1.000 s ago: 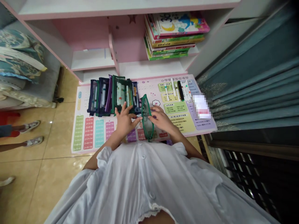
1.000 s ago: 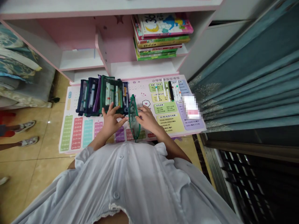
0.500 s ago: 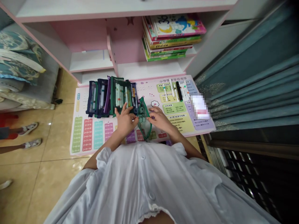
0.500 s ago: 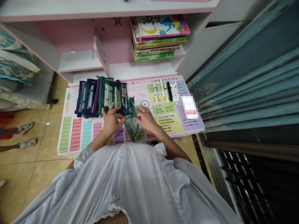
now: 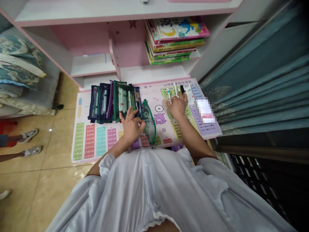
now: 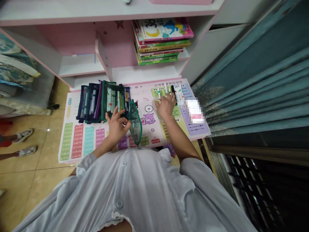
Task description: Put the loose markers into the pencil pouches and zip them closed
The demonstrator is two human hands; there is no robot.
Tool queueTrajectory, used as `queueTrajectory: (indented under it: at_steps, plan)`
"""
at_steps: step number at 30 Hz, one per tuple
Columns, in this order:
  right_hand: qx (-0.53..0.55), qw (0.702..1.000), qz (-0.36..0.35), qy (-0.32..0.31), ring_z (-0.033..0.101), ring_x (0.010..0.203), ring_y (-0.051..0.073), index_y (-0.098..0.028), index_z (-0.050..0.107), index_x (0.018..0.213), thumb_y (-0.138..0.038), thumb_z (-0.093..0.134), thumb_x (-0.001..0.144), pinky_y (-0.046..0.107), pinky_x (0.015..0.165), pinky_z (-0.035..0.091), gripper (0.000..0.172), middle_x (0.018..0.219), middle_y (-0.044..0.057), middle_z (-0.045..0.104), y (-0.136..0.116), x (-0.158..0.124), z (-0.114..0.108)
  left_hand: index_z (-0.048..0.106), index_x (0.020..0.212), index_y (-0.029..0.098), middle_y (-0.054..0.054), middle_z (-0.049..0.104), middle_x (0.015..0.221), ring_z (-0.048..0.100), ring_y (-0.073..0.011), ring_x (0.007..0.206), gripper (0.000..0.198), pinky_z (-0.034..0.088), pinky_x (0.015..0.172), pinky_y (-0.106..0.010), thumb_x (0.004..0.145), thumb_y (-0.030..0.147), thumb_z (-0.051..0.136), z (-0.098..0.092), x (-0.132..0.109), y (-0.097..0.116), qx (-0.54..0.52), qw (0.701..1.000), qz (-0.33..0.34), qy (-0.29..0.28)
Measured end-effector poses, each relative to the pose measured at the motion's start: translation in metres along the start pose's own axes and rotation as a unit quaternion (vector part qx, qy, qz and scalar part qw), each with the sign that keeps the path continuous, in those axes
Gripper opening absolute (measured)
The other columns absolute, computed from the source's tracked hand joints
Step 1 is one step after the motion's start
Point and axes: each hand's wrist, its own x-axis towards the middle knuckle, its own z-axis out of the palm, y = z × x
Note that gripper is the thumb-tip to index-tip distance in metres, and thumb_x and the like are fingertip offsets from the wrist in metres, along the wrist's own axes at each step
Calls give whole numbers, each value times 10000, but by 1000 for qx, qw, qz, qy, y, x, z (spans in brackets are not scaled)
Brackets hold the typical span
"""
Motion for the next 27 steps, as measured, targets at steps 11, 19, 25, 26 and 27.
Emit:
queueTrajectory:
  at_steps: [11,19,25,26,27]
  plan:
    - [-86,995,39,-36,211,1483,450,-41,735,1017,-274,562,861,717,1158,194,329,1477,273,483,14,21,23,612,610,217,-68,656,1389,365,-379,1504,211,111,1204,-750,817,246,640,1,-5,-4,-8,999,-27,20]
    - [22,999,-21,12,340,1453,423,-156,707,715,-244,599,794,676,1157,288,160,1389,173,603,-16,-13,-1,604,612,214,-75,665,1373,375,-377,1499,210,140,1196,-751,818,238,636,3,-5,-6,-9,999,-29,19]
    - [144,979,-141,-21,359,1479,369,-223,645,633,-251,639,800,600,1203,319,169,1357,83,621,-53,-74,-39,611,632,215,-85,658,1384,358,-372,1510,211,102,1205,-746,840,249,625,3,-6,-9,-18,999,-36,16]
    - [149,975,-160,-35,364,1478,366,-226,645,628,-249,645,798,596,1214,309,172,1353,83,621,-58,-84,-42,612,634,216,-84,660,1380,359,-370,1510,209,103,1206,-745,840,249,626,3,-6,-9,-17,999,-36,17]
    - [150,972,-176,-50,373,1472,366,-226,646,623,-246,650,797,591,1220,305,175,1349,87,620,-62,-94,-44,612,635,216,-82,664,1375,363,-367,1508,207,107,1206,-744,838,249,628,3,-6,-9,-15,999,-36,18]
